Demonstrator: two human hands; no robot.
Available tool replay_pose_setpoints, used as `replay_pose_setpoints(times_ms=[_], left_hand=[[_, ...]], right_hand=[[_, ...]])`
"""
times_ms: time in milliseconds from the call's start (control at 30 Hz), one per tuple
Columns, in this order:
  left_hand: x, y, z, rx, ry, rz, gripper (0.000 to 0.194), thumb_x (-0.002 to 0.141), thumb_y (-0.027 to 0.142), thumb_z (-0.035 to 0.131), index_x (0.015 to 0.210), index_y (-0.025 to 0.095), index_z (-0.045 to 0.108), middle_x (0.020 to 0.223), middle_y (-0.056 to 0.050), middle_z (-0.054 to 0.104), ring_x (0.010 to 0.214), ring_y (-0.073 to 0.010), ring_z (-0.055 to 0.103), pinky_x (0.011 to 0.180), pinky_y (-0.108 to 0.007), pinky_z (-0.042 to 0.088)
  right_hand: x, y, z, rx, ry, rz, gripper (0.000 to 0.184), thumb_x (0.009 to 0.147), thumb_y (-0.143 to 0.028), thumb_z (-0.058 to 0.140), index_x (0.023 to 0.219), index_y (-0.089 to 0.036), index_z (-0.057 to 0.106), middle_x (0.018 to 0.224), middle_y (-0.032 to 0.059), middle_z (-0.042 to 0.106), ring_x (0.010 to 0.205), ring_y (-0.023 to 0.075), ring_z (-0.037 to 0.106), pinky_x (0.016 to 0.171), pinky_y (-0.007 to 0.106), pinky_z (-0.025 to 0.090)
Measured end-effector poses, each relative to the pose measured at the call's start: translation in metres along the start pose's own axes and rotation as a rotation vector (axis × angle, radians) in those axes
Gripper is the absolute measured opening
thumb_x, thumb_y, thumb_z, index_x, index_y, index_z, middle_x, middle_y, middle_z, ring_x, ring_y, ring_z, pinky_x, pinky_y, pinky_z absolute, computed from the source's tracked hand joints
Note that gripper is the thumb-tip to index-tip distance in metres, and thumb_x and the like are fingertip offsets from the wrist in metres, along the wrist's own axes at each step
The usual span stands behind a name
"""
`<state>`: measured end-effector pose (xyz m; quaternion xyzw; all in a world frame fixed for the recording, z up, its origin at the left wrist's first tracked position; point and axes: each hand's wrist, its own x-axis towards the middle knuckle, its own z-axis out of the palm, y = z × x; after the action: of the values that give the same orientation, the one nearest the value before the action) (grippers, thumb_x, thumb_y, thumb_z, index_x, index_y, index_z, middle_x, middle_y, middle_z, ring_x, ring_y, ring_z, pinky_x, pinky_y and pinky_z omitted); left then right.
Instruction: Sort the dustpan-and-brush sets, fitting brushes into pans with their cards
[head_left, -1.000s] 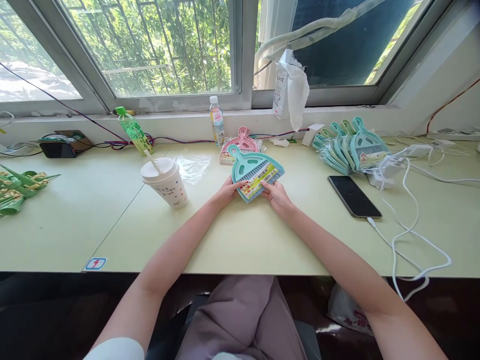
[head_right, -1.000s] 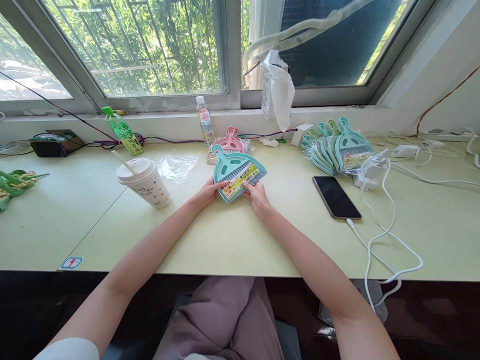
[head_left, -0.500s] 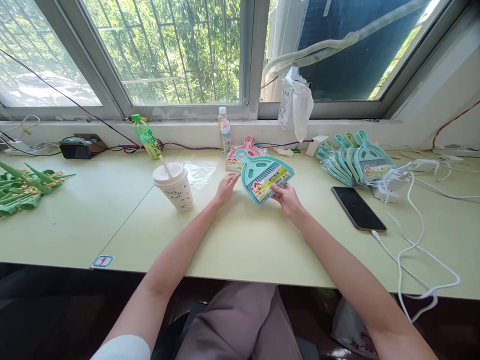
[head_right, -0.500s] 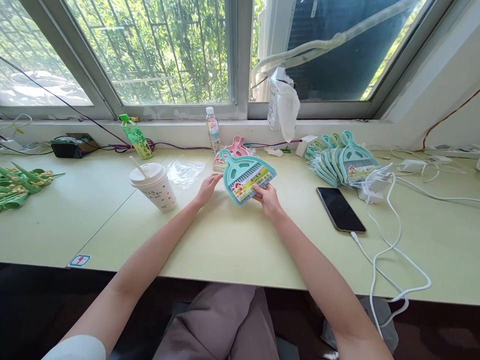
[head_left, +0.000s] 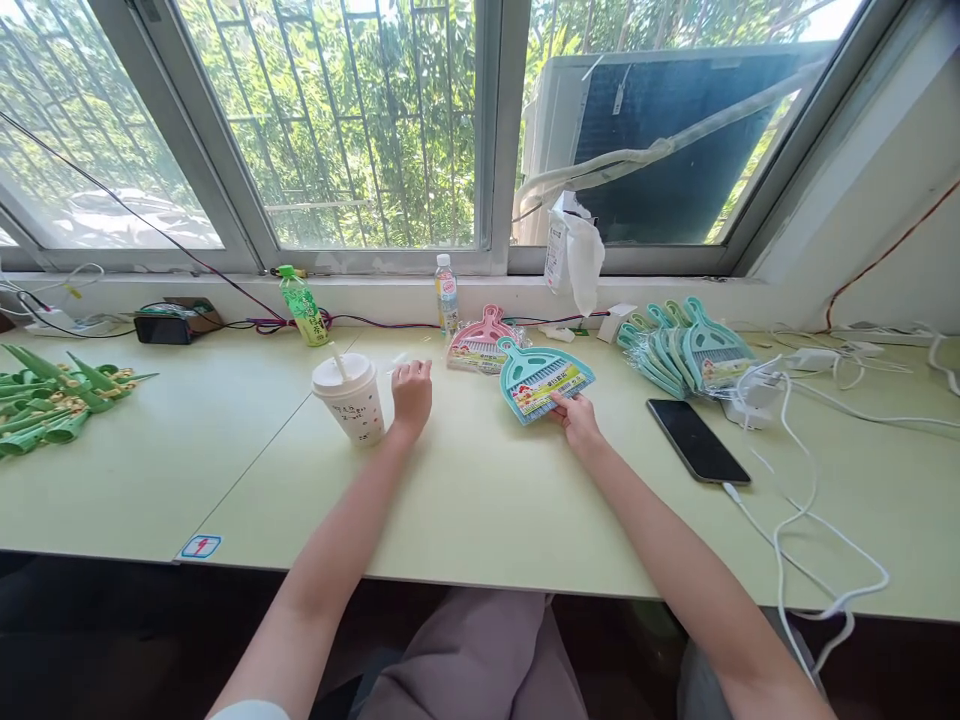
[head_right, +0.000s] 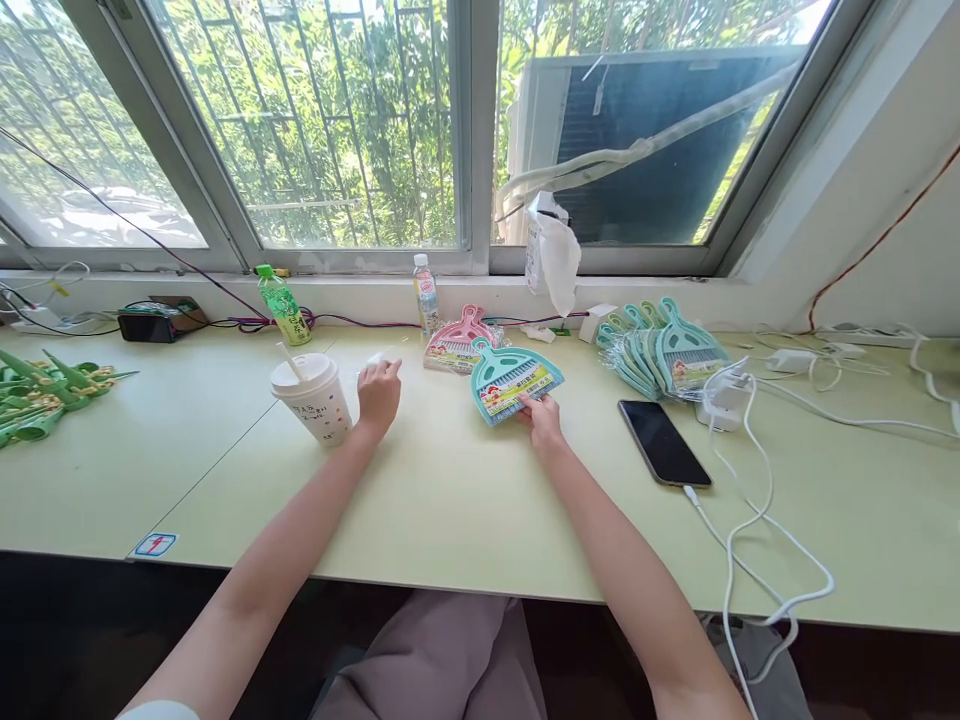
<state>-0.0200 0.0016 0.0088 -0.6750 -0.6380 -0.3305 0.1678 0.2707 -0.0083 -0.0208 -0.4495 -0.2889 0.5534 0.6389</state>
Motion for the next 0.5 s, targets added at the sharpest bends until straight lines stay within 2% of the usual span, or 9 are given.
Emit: replay_pose_setpoints(times_ms=[67, 133, 233, 367, 500], left_hand=[[-0.002, 0.009, -0.006, -0.029, 0.124, 0.060, 0.040, 0.086, 0.007, 0.033, 0.113, 0.020, 0.059, 0.104, -0.010, 0.063, 0.102, -0.0236, 0.056, 0.106, -0.044, 0.029], [-0.006, 0.017, -0.008, -0.073, 0.176, 0.138, 0.038, 0.087, 0.007, 0.033, 0.107, 0.023, 0.061, 0.104, -0.007, 0.063, 0.102, -0.0208, 0.056, 0.113, -0.045, 0.020], [-0.012, 0.023, -0.004, -0.075, 0.128, 0.208, 0.035, 0.084, 0.005, 0.034, 0.090, 0.023, 0.063, 0.098, -0.005, 0.063, 0.100, -0.0207, 0.056, 0.115, -0.051, 0.007], [-0.016, 0.020, 0.009, -0.004, 0.030, 0.161, 0.029, 0.081, 0.007, 0.037, 0.074, 0.021, 0.062, 0.085, -0.009, 0.062, 0.101, -0.0264, 0.053, 0.112, -0.059, 0.000], [-0.018, 0.020, 0.018, 0.017, 0.015, 0.049, 0.026, 0.088, 0.032, 0.042, 0.091, 0.017, 0.063, 0.087, -0.012, 0.060, 0.099, -0.0293, 0.051, 0.111, -0.059, 0.004]], right_hand=[[0.004, -0.003, -0.005, 0.030, 0.044, -0.018, 0.015, 0.073, -0.008, 0.064, 0.084, -0.017, 0.059, 0.084, 0.0027, 0.072, 0.072, 0.0149, 0.069, 0.066, 0.025, 0.060], [0.010, -0.005, -0.010, 0.059, 0.093, -0.027, 0.016, 0.073, -0.007, 0.064, 0.083, -0.017, 0.059, 0.084, 0.0020, 0.071, 0.072, 0.0143, 0.069, 0.068, 0.025, 0.060], [0.016, -0.008, -0.017, 0.102, 0.159, -0.024, 0.017, 0.072, -0.006, 0.064, 0.083, -0.018, 0.058, 0.083, 0.0011, 0.071, 0.072, 0.0136, 0.069, 0.070, 0.025, 0.060], [0.019, -0.008, -0.020, 0.122, 0.182, -0.029, 0.019, 0.071, -0.006, 0.064, 0.083, -0.018, 0.057, 0.082, 0.0004, 0.070, 0.073, 0.0145, 0.069, 0.071, 0.028, 0.061], [0.015, -0.004, -0.015, 0.066, 0.117, -0.034, 0.017, 0.070, -0.009, 0.066, 0.082, -0.018, 0.058, 0.083, 0.0015, 0.071, 0.074, 0.0157, 0.069, 0.071, 0.028, 0.061]])
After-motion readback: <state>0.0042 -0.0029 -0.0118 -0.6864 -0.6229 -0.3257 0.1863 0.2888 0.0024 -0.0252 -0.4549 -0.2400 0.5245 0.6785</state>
